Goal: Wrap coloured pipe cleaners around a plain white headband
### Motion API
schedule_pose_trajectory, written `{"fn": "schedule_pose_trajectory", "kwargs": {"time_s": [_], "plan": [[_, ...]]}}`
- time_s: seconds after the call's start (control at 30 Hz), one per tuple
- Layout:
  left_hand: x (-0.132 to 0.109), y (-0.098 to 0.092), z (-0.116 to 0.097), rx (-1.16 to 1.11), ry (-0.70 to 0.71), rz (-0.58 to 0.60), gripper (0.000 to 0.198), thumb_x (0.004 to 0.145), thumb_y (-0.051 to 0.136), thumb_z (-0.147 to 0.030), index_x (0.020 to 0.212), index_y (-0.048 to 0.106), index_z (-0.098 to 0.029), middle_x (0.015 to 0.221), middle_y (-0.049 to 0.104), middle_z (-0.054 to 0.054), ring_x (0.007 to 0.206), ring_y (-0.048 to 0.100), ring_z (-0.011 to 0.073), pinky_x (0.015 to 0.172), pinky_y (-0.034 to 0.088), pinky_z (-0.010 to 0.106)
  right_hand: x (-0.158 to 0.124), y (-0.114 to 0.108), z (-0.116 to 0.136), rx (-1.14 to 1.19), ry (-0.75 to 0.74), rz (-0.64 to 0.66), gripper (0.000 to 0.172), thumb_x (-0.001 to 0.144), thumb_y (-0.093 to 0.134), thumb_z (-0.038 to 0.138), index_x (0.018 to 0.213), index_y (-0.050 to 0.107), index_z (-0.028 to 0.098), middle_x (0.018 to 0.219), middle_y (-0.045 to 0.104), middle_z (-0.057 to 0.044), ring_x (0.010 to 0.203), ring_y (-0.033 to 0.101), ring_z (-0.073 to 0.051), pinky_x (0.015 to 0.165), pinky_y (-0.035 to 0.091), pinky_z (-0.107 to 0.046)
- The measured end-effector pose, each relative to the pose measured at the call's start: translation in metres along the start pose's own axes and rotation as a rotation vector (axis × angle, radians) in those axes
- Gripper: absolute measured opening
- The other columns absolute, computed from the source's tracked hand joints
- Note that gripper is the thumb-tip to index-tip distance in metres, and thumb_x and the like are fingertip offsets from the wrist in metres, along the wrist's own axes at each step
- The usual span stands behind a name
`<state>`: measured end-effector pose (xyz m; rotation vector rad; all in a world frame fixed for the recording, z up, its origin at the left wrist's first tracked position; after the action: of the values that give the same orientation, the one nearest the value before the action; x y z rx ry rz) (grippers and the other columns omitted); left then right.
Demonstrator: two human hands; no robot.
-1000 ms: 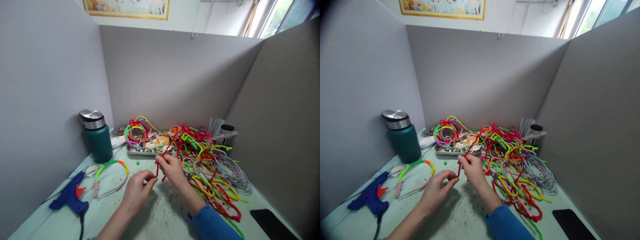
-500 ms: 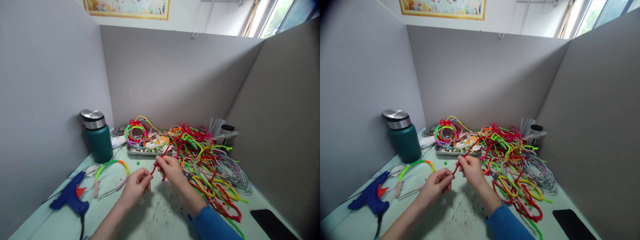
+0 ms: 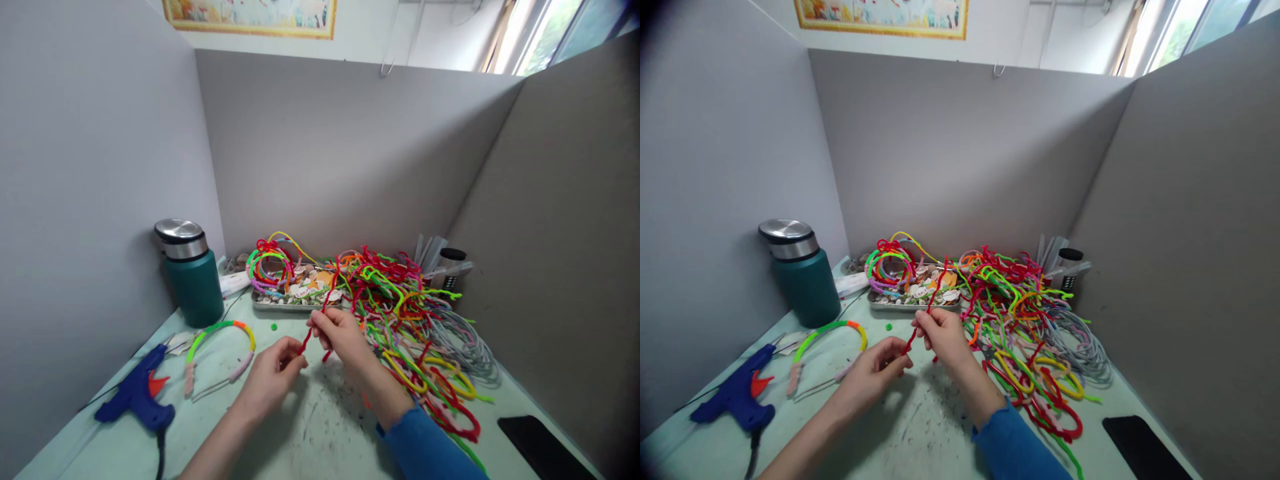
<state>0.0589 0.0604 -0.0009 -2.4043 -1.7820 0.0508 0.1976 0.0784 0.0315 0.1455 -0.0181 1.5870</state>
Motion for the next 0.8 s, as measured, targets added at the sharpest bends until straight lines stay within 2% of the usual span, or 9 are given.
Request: {"fn": "schedule_pose_trajectory", "kwargs": {"time_s": [0.07, 0.13, 0.27, 0.33, 0.43, 0.5, 0.6, 0.8], "plan": [[-0.002, -0.001, -0.004, 0.013, 0.041, -0.007, 0.019, 0.076, 0.056, -0.032, 0.084, 0.058, -0.016, 0.072, 0.066, 0.004, 0.064, 0.057, 0.0135, 0.059, 0.042, 0.023, -0.002, 0.005, -0.004, -0.031, 0.016, 0.046, 0.033, 0.075, 0.058, 0.044, 0.07, 0.063, 0.012, 0.053, 0.054, 0.002, 0.037, 0.04, -0.004, 0.036, 0.027, -0.018], [-0.003, -0.002, -0.007, 0.021, 0.038, -0.013, 0.022, 0.079, 0.052, -0.036, 0.081, 0.058, -0.015, 0.066, 0.063, 0.002, 0.056, 0.054, 0.012, 0.054, 0.04, 0.022, -0.002, 0.008, -0.008, -0.048, 0.024, 0.067, 0.033, 0.076, 0.057, 0.044, 0.071, 0.063, 0.013, 0.054, 0.055, 0.002, 0.037, 0.04, -0.005, 0.036, 0.028, -0.018], [-0.002, -0.005, -0.008, -0.052, 0.001, -0.035, 0.026, 0.077, 0.053, -0.042, 0.071, 0.052, -0.017, 0.049, 0.051, -0.004, 0.043, 0.041, 0.008, 0.043, 0.031, 0.019, 0.0, 0.003, -0.008, -0.027, -0.023, -0.04, 0.032, 0.077, 0.057, 0.043, 0.071, 0.062, 0.013, 0.055, 0.052, 0.003, 0.037, 0.039, -0.003, 0.035, 0.025, -0.017], [-0.002, -0.004, -0.008, -0.181, -0.052, 0.021, 0.027, 0.076, 0.054, -0.044, 0.073, 0.05, -0.018, 0.045, 0.043, -0.008, 0.037, 0.03, 0.0055, 0.037, 0.023, 0.017, 0.001, -0.001, -0.007, 0.01, -0.026, -0.074, 0.031, 0.077, 0.058, 0.043, 0.07, 0.062, 0.012, 0.053, 0.05, 0.004, 0.037, 0.037, -0.003, 0.036, 0.023, -0.017], [-0.003, 0.001, -0.008, -0.317, -0.168, 0.127, 0.027, 0.076, 0.053, -0.044, 0.078, 0.048, -0.018, 0.044, 0.036, -0.011, 0.034, 0.016, 0.0038, 0.034, 0.012, 0.017, 0.001, -0.001, -0.006, 0.045, -0.01, -0.044, 0.031, 0.077, 0.058, 0.043, 0.07, 0.061, 0.013, 0.051, 0.048, 0.005, 0.036, 0.035, -0.003, 0.036, 0.023, -0.017], [-0.003, 0.002, -0.009, -0.284, -0.194, 0.129, 0.027, 0.076, 0.052, -0.045, 0.08, 0.049, -0.018, 0.045, 0.04, -0.01, 0.033, 0.017, 0.0034, 0.033, 0.012, 0.017, 0.001, 0.001, -0.005, 0.023, -0.03, -0.028, 0.031, 0.077, 0.058, 0.043, 0.068, 0.06, 0.013, 0.05, 0.048, 0.005, 0.037, 0.036, -0.004, 0.036, 0.023, -0.017], [-0.002, 0.001, -0.01, -0.167, -0.117, 0.052, 0.031, 0.076, 0.052, -0.048, 0.081, 0.051, -0.017, 0.054, 0.05, -0.006, 0.034, 0.027, 0.0037, 0.034, 0.021, 0.017, -0.001, 0.004, -0.005, -0.045, -0.072, -0.027, 0.03, 0.078, 0.058, 0.041, 0.065, 0.058, 0.014, 0.049, 0.048, 0.005, 0.038, 0.037, -0.005, 0.037, 0.026, -0.018], [0.0, -0.005, -0.005, 0.028, 0.01, -0.101, 0.03, 0.078, 0.053, -0.044, 0.067, 0.053, -0.016, 0.053, 0.047, -0.005, 0.039, 0.032, 0.0046, 0.038, 0.023, 0.017, -0.005, 0.01, -0.008, -0.128, -0.07, 0.006, 0.03, 0.08, 0.055, 0.04, 0.067, 0.059, 0.014, 0.052, 0.05, 0.004, 0.038, 0.039, -0.005, 0.036, 0.028, -0.017]]}}
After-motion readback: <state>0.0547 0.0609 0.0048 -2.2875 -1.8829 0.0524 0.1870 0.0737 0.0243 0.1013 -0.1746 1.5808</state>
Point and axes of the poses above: each hand's wrist, its own x-axis towards the middle knuckle, its own y-axis out of the palm, z = x × y, the point moved 3 cm from there along x, towards the middle knuckle
